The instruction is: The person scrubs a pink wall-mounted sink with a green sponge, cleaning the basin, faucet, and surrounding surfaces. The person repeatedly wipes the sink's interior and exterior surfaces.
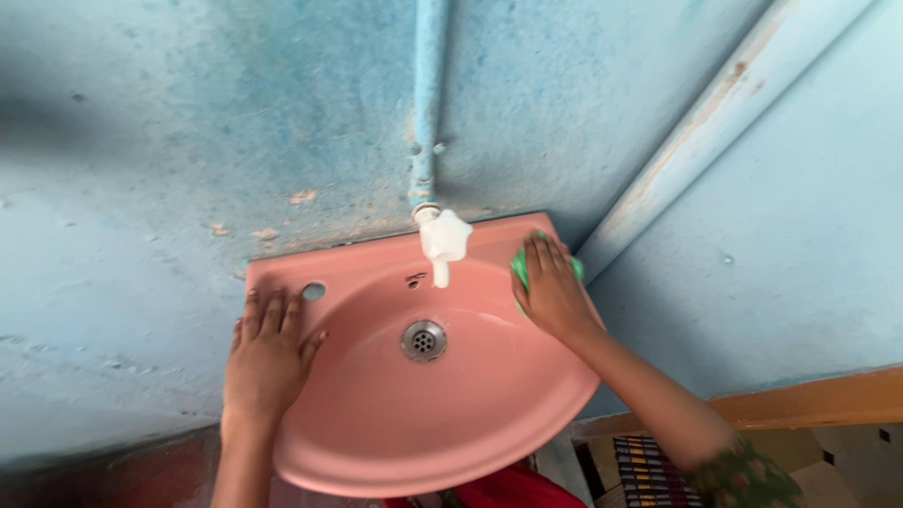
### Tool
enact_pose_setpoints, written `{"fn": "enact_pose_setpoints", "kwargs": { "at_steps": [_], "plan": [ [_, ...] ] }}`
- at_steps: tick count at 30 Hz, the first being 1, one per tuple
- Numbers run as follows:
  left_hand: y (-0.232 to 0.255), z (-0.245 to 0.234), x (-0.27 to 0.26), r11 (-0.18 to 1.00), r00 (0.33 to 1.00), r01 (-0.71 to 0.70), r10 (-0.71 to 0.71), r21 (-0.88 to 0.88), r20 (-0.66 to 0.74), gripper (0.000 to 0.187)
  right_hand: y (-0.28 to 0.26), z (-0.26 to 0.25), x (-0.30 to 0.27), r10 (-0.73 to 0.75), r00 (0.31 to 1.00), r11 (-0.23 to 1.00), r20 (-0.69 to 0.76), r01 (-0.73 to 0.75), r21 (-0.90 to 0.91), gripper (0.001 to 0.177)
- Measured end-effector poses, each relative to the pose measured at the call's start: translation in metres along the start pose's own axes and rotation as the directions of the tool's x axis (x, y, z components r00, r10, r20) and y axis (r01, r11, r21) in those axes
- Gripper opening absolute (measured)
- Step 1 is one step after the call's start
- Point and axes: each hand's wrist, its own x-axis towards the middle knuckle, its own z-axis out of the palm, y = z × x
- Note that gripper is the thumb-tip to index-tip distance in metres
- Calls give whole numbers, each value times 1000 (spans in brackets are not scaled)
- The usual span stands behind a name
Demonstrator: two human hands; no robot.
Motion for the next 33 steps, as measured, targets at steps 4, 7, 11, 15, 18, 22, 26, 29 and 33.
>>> {"fn": "enact_pose_setpoints", "kwargs": {
  "at_steps": [4,7,11,15,18,22,26,29,33],
  "plan": [
    [-3,0,3,973,998,19,-31,-229,-47,69,-47,34,50,115,977,983,178,-139,123,56],
    [-5,-3,4,917,995,13,-52,-399,-86,66,-130,55,65,-162,985,915,-54,170,367,59],
    [-5,-10,2,857,991,-19,-54,-516,-126,65,-241,74,104,-248,969,634,3,160,756,57],
    [-10,-14,-3,689,958,25,-223,-725,-180,70,-293,59,110,-439,892,664,-113,406,628,51],
    [-7,-15,-4,739,957,-12,-187,-673,-222,75,-253,47,123,-476,871,604,-121,423,676,45],
    [3,-23,-2,910,990,75,-118,-407,-81,82,-145,32,117,-585,807,788,-77,589,178,60],
    [14,-23,3,979,984,41,-74,197,162,81,-26,2,76,69,824,993,562,-113,43,45],
    [12,-15,7,943,997,-36,12,330,75,79,36,-6,44,-238,962,952,135,203,230,59],
    [9,-1,7,927,997,-72,56,368,54,83,63,-23,-5,-271,929,925,251,180,334,61]
  ]
}}
